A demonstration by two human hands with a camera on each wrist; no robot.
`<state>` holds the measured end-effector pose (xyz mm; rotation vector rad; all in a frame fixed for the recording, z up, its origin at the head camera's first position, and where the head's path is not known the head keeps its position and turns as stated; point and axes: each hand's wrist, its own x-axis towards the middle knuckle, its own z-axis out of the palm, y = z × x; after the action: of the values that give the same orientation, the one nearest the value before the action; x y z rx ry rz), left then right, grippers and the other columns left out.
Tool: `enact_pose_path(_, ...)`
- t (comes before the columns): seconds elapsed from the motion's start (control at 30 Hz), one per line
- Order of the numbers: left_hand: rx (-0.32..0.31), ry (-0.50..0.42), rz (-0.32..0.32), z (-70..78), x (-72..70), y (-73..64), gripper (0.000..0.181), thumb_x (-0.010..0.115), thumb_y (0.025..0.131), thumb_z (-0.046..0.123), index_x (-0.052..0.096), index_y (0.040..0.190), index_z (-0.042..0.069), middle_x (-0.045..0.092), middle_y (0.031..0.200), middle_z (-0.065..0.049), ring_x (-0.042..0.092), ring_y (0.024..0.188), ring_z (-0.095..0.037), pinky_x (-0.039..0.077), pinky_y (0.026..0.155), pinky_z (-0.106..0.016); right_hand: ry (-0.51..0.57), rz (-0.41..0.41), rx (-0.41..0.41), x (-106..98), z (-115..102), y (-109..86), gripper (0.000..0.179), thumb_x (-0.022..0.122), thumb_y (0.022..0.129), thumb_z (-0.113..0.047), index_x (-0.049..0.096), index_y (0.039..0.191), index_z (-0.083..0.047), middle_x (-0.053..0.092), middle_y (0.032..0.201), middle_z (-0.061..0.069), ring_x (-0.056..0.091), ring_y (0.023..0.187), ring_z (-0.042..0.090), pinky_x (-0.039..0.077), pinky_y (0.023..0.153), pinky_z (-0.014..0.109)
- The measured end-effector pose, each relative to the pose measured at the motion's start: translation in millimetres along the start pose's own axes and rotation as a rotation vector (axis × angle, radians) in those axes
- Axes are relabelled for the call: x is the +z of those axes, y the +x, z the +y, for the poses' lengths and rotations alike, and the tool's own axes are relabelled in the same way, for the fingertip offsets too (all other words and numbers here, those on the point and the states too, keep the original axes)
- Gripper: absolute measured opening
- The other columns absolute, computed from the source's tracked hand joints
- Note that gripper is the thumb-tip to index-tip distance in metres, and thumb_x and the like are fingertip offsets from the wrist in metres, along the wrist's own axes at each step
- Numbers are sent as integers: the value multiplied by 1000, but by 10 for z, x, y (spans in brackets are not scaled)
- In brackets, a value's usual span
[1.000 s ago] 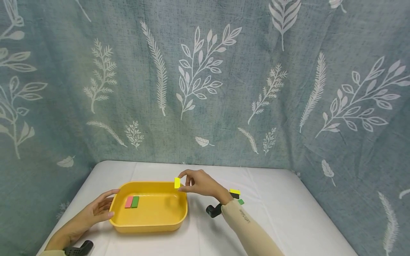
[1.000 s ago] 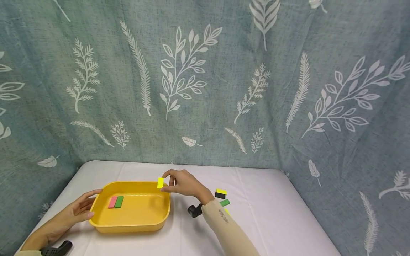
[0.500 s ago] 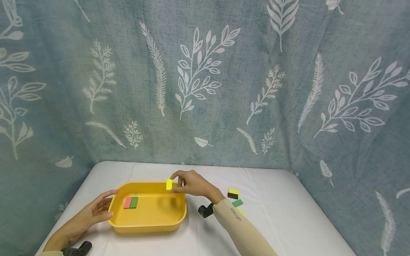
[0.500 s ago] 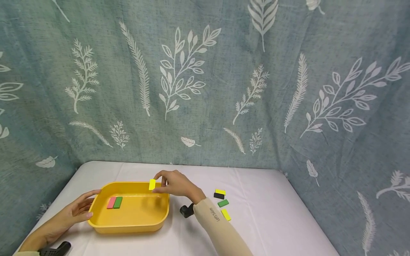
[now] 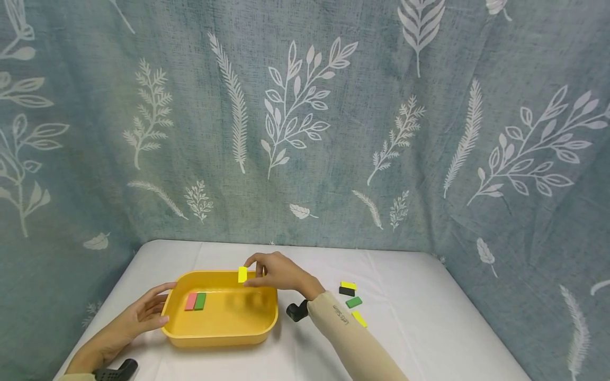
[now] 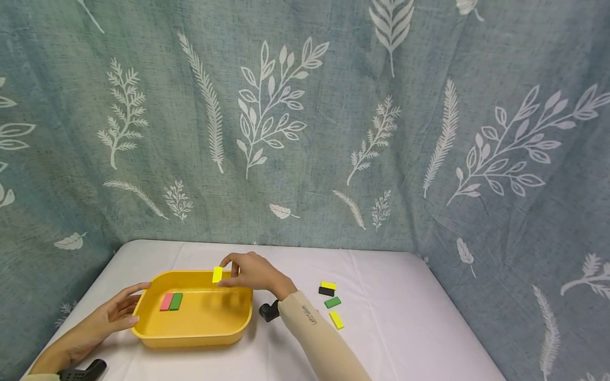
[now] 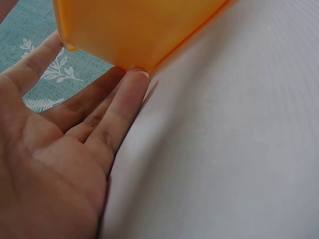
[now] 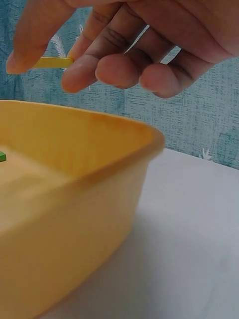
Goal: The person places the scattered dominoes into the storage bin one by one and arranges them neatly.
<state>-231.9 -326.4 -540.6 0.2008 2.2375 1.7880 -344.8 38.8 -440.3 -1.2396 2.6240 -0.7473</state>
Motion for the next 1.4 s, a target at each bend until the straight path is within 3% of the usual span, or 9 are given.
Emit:
enact_pose_path(0.57, 12, 5, -1, 30, -8, -11, 78, 66, 101, 25, 20, 164, 19, 27, 161, -31, 29, 146, -50, 42, 110, -56, -55, -26, -24, 68, -111, 235, 47, 75, 92, -47, 66, 128, -18, 63, 81, -13, 58, 72, 3, 50, 66, 18)
enact_pose_path(1.4, 14, 1, 5, 25, 2, -10, 78, 66, 101, 24, 20, 163, 18, 26, 160, -32, 30, 145, -51, 45, 108, -55, -19, -48, -7, 305, -180, 476, 48, 76, 91, -50, 66, 128, -21, 64, 84, -13, 58, 73, 4, 50, 66, 18)
